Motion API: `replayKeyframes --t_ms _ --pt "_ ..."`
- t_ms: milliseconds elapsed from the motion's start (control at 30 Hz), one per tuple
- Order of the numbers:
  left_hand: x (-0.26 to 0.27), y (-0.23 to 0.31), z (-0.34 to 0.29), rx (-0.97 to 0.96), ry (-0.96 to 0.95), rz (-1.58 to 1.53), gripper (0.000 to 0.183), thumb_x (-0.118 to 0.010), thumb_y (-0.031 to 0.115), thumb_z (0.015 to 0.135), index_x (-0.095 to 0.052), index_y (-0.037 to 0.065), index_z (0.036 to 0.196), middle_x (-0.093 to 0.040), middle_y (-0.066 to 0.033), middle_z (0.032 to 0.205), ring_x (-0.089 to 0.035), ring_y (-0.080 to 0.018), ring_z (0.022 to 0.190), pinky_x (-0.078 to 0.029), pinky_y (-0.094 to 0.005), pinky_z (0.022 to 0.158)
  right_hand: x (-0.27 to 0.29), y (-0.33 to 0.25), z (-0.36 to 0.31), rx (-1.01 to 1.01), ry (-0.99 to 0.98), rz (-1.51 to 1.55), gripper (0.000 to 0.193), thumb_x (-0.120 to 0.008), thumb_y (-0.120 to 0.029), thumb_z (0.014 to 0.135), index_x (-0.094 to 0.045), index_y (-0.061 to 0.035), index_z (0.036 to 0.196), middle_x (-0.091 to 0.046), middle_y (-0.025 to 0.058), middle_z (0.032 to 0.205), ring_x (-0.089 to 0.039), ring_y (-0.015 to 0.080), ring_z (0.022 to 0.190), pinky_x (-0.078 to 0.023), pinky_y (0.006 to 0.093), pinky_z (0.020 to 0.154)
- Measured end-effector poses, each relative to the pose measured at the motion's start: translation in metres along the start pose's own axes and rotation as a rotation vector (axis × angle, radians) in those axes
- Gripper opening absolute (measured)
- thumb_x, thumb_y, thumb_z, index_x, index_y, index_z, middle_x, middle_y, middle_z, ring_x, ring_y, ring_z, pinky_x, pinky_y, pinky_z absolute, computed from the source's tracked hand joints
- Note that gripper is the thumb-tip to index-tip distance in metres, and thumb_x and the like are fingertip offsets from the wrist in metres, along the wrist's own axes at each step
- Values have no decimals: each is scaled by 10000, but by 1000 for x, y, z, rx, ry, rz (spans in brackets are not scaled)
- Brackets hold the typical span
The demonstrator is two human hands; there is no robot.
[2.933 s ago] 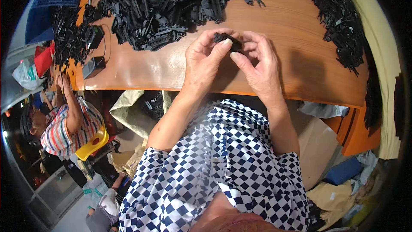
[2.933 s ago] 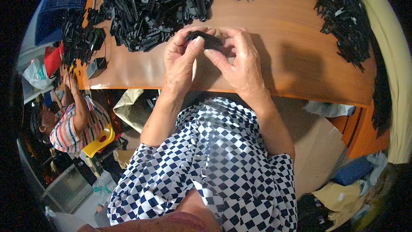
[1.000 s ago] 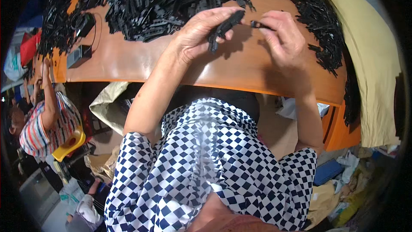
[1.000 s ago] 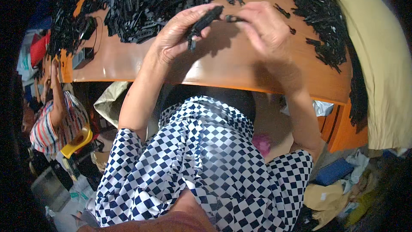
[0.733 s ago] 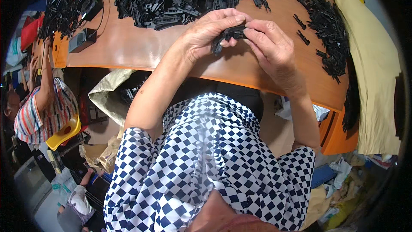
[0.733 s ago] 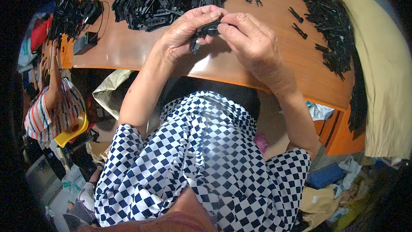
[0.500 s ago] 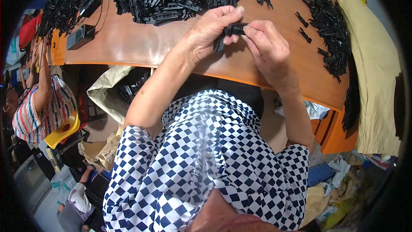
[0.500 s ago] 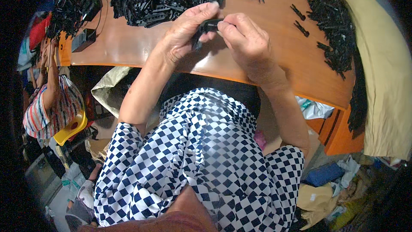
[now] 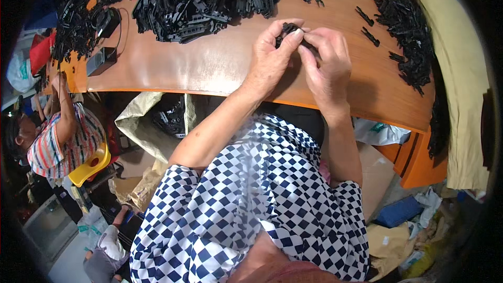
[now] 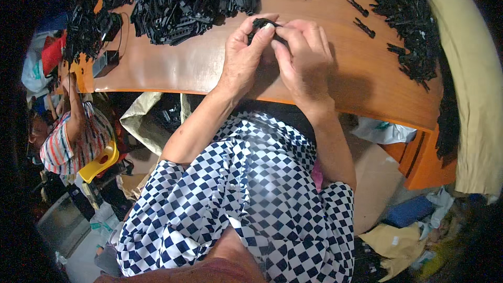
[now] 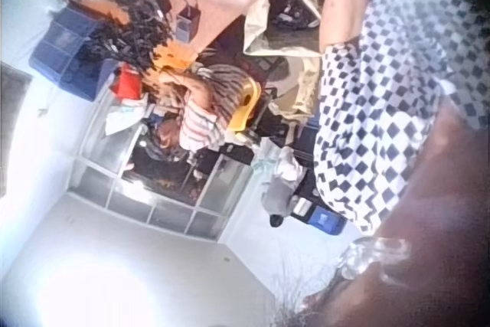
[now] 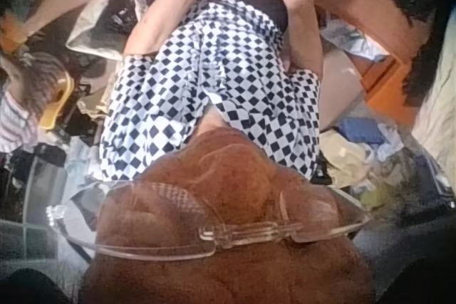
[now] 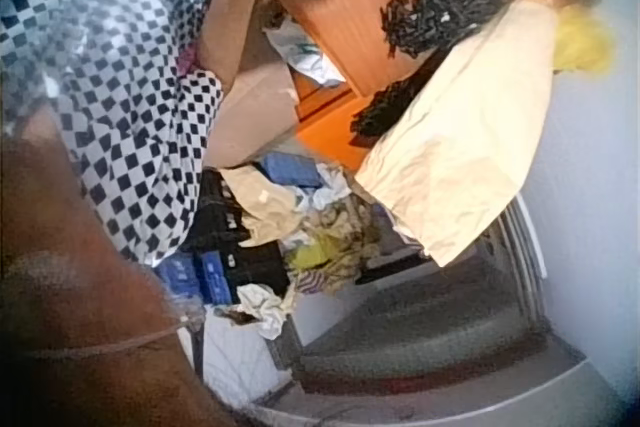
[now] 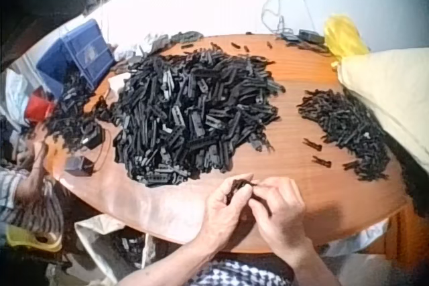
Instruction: The person assembles small black plastic components by hand and sorts the pieces into piles on the table.
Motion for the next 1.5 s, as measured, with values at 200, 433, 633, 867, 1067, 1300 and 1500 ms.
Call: replayKeyframes --t_ms 200,433,633,867,1067,1300,1500 --pt "4 6 4 -66 -174 208 222 -574 91 908 -577 13 1116 -642 -97 1073 -607 -159 973 -476 -292 893 -5 35 -14 -539 -292 756 366 -732 -197 804 -572 30 1044 -658 95 917 -634 133 816 -506 257 719" --pt "-5 13 7 -35 -198 94 192 -594 83 898 -591 -3 1070 -654 -84 989 -611 -132 904 -505 -257 807 -6 32 -18 -516 -171 817 253 -715 -141 822 -595 20 976 -647 50 799 -593 82 708 -483 228 602" --pt "-15 11 3 144 -169 -54 234 -588 152 907 -578 35 1109 -659 -64 994 -603 -100 846 -491 -234 758 -3 28 -23 -459 -3 529 214 -742 -122 772 -607 -1 884 -628 86 664 -593 153 565 -474 282 516" --pt "-1 -13 -6 166 -102 -34 148 -533 192 955 -537 61 1025 -636 -34 951 -575 -90 744 -484 -215 624 2 27 -28 -487 -234 465 220 -739 -152 768 -603 -7 862 -635 130 724 -618 193 622 -495 314 568" --pt "8 12 -11 -103 -170 1100 302 -621 221 871 -536 61 1112 -626 -143 934 -621 -257 841 -495 -341 726 34 51 -7 -402 -451 101 291 -702 -169 790 -570 -31 1009 -605 139 781 -618 244 673 -493 327 598" --pt "25 62 29 -826 -135 1591 179 -660 59 735 -616 89 906 -581 -75 974 -576 -276 874 -497 -362 724 62 76 32 131 -344 -571 309 -541 28 817 -522 -6 1123 -528 139 955 -568 280 846 -491 359 725" --pt "62 79 82 -757 -187 2100 162 -619 70 786 -578 89 941 -589 -69 919 -584 -252 855 -505 -353 720 52 87 34 126 -502 -761 377 -491 58 807 -490 -7 1179 -528 153 1000 -573 316 907 -498 393 758"
Point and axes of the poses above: each hand's wrist, its own z-axis towards the middle knuckle, its own x-axis out of the back of the hand, y = z × x, the point moved 3 cm from there along z, towards the middle knuckle
